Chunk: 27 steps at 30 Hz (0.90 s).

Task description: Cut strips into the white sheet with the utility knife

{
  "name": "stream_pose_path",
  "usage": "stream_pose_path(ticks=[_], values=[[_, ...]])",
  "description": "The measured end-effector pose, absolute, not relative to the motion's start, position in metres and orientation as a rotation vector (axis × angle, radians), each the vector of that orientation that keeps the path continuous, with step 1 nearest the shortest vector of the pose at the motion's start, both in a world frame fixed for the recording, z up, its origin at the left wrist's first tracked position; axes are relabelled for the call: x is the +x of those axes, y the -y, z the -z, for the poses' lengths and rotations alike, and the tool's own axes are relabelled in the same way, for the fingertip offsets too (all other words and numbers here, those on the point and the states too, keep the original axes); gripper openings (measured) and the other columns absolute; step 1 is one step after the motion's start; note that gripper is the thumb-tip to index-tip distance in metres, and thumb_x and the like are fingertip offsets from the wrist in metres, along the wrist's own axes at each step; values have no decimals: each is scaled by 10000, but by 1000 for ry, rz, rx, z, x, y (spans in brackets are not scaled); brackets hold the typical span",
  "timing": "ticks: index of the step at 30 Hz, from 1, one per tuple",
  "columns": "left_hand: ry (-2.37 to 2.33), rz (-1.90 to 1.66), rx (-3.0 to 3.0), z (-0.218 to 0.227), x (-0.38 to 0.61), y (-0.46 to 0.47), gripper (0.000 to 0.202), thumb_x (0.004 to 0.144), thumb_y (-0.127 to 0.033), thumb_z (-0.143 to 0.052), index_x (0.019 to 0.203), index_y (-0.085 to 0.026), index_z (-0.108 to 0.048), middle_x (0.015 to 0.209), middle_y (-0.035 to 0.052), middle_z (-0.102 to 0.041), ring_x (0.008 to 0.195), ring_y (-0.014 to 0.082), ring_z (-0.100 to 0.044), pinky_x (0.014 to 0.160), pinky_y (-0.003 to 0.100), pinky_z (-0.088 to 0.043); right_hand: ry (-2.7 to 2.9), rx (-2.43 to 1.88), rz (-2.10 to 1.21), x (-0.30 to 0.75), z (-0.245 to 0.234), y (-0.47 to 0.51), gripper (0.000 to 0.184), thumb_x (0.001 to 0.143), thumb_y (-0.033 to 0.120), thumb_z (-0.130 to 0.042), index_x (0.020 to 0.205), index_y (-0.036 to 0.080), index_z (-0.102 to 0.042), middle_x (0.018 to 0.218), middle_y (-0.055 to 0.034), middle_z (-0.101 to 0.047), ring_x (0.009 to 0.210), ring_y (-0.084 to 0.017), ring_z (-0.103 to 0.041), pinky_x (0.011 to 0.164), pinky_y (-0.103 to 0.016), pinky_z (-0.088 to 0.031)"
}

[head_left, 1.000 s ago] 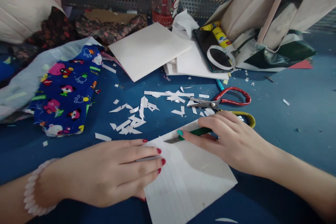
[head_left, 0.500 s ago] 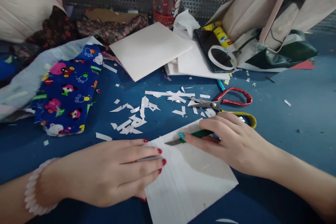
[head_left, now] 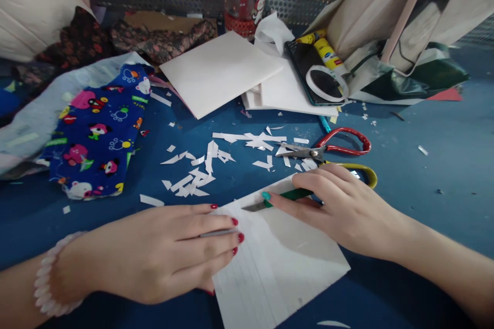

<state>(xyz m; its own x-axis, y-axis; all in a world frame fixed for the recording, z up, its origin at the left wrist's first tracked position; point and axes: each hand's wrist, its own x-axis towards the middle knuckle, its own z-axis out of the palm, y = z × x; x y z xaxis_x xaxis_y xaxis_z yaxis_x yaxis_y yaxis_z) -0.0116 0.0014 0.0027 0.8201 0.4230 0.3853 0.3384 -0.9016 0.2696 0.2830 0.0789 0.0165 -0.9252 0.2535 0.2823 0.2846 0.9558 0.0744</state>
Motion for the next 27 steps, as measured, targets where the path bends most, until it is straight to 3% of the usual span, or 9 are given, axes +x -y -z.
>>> stream_pose_path(ticks=[9, 13, 18, 27], values=[[-592, -647, 2831, -4, -12, -1, 304, 1081, -264, -462, 1074, -163, -749, 1154, 5, -767, 1145, 144, -664, 1212, 292, -366, 2836, -402, 155, 282, -18, -79, 344, 972, 13, -426, 1216, 193, -590, 891, -42, -617, 744, -190, -540, 716, -321, -391], [-592, -657, 2830, -3, -12, -1, 307, 1082, -272, -460, 1074, -165, -749, 1157, 7, -767, 1146, 143, -663, 1218, 291, -356, 2829, -401, 164, 282, -18, -79, 344, 968, 8, -433, 1215, 187, -592, 881, -38, -616, 732, -184, -536, 702, -316, -382], [-583, -637, 2828, -1, -11, -1, 278, 1075, -275, -482, 1088, -153, -732, 1203, -6, -749, 1166, 146, -642, 1265, 308, -242, 2836, -393, 140, 283, -18, -80, 360, 960, -1, -433, 1208, 189, -610, 895, -39, -620, 732, -177, -527, 714, -311, -383], [-595, -672, 2807, -3, -12, -1, 287, 1074, -266, -477, 1081, -146, -737, 1183, 6, -756, 1154, 146, -655, 1258, 291, -254, 2853, -385, 150, 284, -19, -80, 380, 944, 3, -456, 1196, 199, -663, 900, -42, -616, 739, -163, -516, 730, -304, -387]])
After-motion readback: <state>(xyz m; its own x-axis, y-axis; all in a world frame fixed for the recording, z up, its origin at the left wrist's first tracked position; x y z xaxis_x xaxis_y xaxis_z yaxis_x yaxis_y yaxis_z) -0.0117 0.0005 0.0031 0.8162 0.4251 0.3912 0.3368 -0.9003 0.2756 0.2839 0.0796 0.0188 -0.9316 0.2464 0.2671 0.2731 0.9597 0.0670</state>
